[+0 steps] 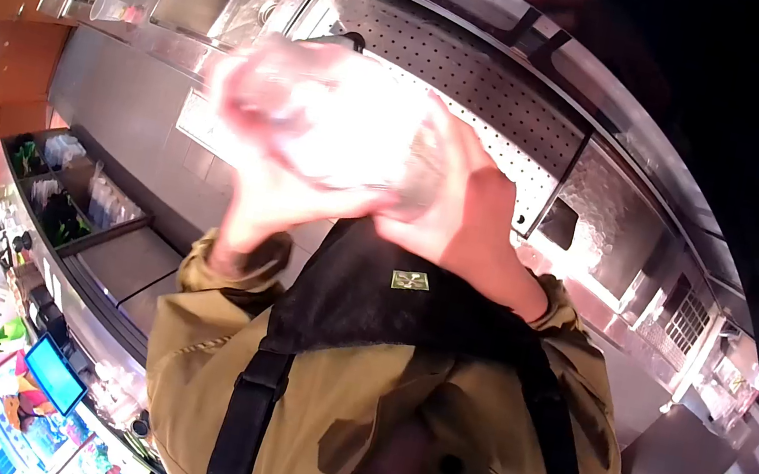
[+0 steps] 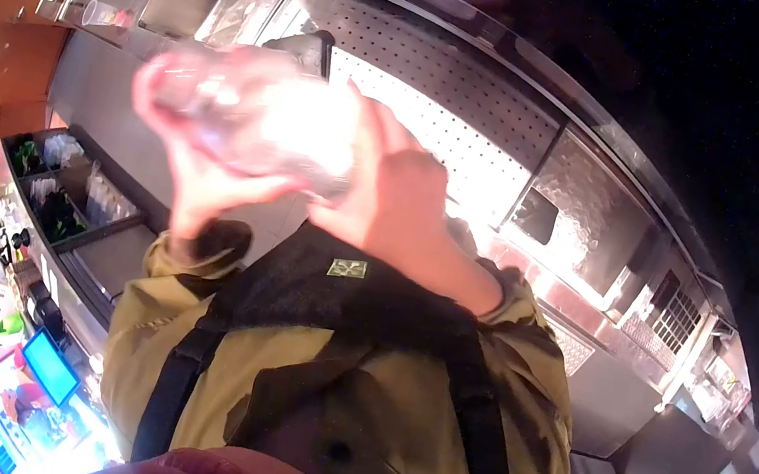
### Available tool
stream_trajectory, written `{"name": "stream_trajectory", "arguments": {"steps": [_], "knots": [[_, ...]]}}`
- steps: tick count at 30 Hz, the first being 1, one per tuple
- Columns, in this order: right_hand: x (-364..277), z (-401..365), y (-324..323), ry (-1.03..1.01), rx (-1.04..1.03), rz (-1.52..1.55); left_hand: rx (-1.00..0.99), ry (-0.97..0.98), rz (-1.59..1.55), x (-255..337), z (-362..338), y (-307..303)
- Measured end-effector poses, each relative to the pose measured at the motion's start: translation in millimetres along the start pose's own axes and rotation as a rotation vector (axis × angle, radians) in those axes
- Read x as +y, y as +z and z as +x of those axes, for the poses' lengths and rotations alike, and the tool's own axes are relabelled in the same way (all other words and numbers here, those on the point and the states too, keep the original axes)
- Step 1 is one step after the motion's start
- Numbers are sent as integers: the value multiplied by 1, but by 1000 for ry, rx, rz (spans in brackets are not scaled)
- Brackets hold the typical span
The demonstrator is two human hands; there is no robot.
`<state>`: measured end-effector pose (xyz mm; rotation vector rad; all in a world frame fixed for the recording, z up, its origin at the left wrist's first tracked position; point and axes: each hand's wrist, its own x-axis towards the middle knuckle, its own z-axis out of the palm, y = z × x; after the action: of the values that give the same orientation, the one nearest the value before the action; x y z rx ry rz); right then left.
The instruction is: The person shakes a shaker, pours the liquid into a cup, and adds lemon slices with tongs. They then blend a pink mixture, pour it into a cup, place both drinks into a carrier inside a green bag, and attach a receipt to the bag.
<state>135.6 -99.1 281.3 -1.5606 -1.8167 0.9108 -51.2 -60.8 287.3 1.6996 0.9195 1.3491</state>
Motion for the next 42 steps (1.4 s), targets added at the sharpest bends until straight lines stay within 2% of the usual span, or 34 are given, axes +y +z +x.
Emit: {"name": "stream_trajectory", "arguments": {"steps": [1, 2, 3, 5, 6, 7, 8, 10, 12, 13, 15, 17, 19, 20, 21, 23, 25, 26, 27, 28, 29, 30, 31, 32, 33, 34, 35, 36, 37, 38, 39, 40, 41, 42], "knots": [[-15, 7, -1, -97, -7, 48, 78, -63, 26, 23, 4, -11], [-28, 15, -1, -192, -13, 95, 74, -23, 153, 40, 15, -31], [-37, 21, -3, -285, -15, 144, 200, 30, 135, 54, 24, -44], [-43, 30, -16, -404, -5, 190, 159, 185, 192, 60, 38, -104], [-39, 32, -19, -441, 99, 183, 188, 227, 252, 61, 48, -136], [-24, 31, -18, -480, 204, 173, 150, 84, 481, 65, 68, -181], [-8, 33, -28, -451, 191, 134, 221, 179, 691, 44, 83, -220], [28, 22, -17, -239, 302, 151, 323, 343, 948, -19, 118, -255], [49, 1, -5, -71, 228, -58, 308, 363, 1029, -94, 148, -268], [49, -6, 7, 2, 172, -214, 272, 315, 1067, -136, 163, -286], [41, -4, 36, 167, 74, -256, -20, 214, 1025, -241, 194, -327], [32, 12, 61, 197, 28, -320, -59, 197, 1181, -330, 194, -340], [34, 31, 75, 129, 42, -405, -37, 23, 1125, -381, 185, -335], [37, 38, 79, 164, 8, -415, -40, -7, 1068, -411, 182, -340], [41, 42, 79, 200, -32, -429, -51, -114, 1018, -429, 176, -339], [43, 41, 79, 223, -76, -475, 6, -497, 1205, -443, 166, -322], [50, 44, 79, 154, -94, -522, 27, -610, 1096, -446, 158, -322], [50, 46, 77, 176, -110, -500, 18, -553, 1028, -443, 150, -329], [47, 47, 76, 172, -109, -512, 35, -274, 977, -446, 136, -346], [45, 49, 76, 190, -134, -545, 31, -128, 943, -433, 123, -360], [42, 50, 77, 188, -125, -562, 88, 60, 894, -428, 104, -374], [32, 54, 76, 176, -143, -555, 154, 39, 863, -393, 77, -378], [19, 60, 76, 162, -164, -588, 240, -90, 791, -380, 48, -386], [-1, 66, 77, 114, -186, -622, 260, -40, 812, -372, 13, -406], [-16, 74, 77, 65, -210, -668, 382, -117, 806, -364, -30, -413], [-31, 80, 80, 35, -243, -634, 475, -275, 610, -355, -76, -417], [-48, 85, 82, -31, -287, -639, 498, -344, 456, -342, -128, -424], [-70, 91, 87, -91, -324, -645, 624, -399, 460, -345, -190, -427], [-94, 97, 93, -137, -375, -643, 529, -418, 571, -341, -258, -433], [-113, 103, 101, -218, -415, -669, 510, -869, 621, -314, -314, -425], [-139, 108, 111, -268, -471, -684, 518, -989, 704, -310, -389, -414], [-171, 112, 126, -336, -517, -685, 513, -1186, 482, -322, -480, -409], [-199, 117, 144, -405, -567, -687, 111, -1346, 847, -385, -605, -393], [-224, 121, 164, -478, -610, -682, 157, -1516, 640, -335, -647, -367]]}}
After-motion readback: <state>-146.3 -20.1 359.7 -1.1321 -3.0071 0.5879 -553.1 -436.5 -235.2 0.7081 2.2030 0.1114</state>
